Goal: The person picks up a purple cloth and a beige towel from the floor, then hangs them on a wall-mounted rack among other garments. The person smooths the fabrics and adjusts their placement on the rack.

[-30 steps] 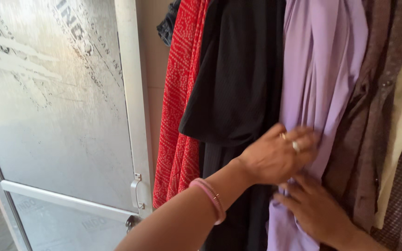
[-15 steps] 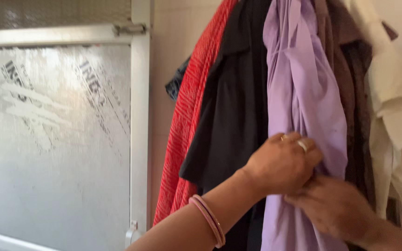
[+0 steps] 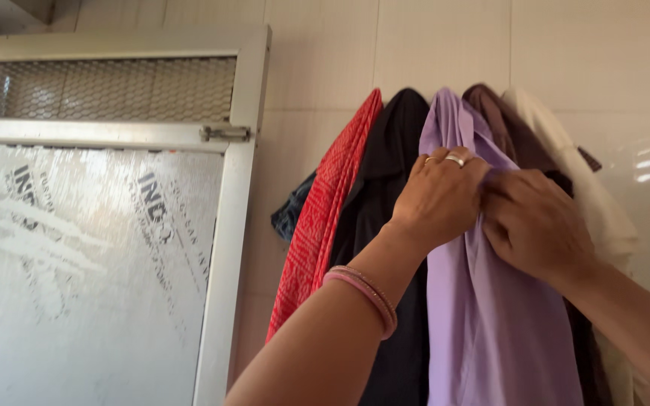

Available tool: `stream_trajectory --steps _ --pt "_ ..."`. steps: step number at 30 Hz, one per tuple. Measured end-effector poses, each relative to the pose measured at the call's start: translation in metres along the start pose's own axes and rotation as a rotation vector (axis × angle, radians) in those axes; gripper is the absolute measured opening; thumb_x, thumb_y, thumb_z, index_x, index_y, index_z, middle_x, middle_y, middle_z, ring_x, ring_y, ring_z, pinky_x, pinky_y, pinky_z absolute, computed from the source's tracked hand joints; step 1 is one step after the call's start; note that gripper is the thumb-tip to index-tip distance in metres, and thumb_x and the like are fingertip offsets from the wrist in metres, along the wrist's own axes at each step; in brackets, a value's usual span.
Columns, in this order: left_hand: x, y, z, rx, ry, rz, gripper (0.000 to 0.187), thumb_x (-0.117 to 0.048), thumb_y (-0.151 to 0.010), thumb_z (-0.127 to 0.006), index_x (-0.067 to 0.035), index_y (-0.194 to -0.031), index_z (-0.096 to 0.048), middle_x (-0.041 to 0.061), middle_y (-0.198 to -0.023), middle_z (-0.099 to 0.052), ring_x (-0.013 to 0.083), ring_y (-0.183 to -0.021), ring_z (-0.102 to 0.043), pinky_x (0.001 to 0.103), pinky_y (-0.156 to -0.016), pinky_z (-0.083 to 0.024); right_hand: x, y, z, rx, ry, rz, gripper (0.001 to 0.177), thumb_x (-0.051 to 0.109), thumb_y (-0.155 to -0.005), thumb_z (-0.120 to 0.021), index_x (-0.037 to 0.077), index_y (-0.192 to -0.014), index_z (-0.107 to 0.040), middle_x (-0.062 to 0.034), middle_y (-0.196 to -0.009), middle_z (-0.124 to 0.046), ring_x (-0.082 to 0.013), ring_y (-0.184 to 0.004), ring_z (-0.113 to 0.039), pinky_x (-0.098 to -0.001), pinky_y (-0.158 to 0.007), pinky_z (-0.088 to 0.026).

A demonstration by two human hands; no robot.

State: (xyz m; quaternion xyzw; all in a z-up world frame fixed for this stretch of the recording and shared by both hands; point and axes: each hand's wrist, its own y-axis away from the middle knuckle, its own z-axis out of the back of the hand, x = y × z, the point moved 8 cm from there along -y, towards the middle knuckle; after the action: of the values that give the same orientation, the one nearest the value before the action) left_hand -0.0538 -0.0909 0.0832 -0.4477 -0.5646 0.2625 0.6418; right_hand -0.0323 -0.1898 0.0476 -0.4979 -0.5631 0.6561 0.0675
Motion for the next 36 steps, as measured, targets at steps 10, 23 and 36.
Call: stream_trajectory --steps 10,23,36 --pt "0.045 -0.033 -0.019 -0.082 0.041 0.227 0.031 -0.016 -0.088 -0.063 -0.001 -0.115 -0.063 0.021 -0.111 -0.067 0.0385 -0.106 -0.064 0.048 -0.095 -0.05 -0.063 -0.058 -0.039 -0.055 -0.036 -0.271 0.03 0.008 -0.088 -0.069 0.011 -0.118 -0.071 -0.0015 -0.126 -0.067 -0.0272 -0.123 -0.062 -0.0406 -0.096 -0.054" --pt "0.095 -0.01 -0.088 -0.081 0.353 0.351 0.05 -0.036 -0.101 -0.05 -0.011 -0.144 -0.056 0.024 -0.154 -0.049 0.0459 -0.14 -0.044 0.049 -0.116 -0.038 -0.078 -0.018 -0.128 0.148 -0.13 -0.507 0.096 0.041 -0.071 -0.078 0.011 -0.152 -0.036 -0.0258 -0.157 -0.032 -0.0436 -0.144 -0.032 -0.051 -0.115 -0.032" --pt "0.082 0.011 -0.095 0.084 0.243 0.327 0.048 -0.051 -0.102 -0.046 -0.031 -0.144 -0.058 0.016 -0.166 -0.035 0.0404 -0.153 -0.032 0.064 -0.117 -0.025 0.019 0.038 -0.089 -0.007 -0.192 -0.129 0.077 0.037 -0.084 -0.066 -0.002 -0.146 -0.043 -0.0303 -0.154 -0.037 -0.048 -0.147 -0.031 -0.0566 -0.114 -0.031"
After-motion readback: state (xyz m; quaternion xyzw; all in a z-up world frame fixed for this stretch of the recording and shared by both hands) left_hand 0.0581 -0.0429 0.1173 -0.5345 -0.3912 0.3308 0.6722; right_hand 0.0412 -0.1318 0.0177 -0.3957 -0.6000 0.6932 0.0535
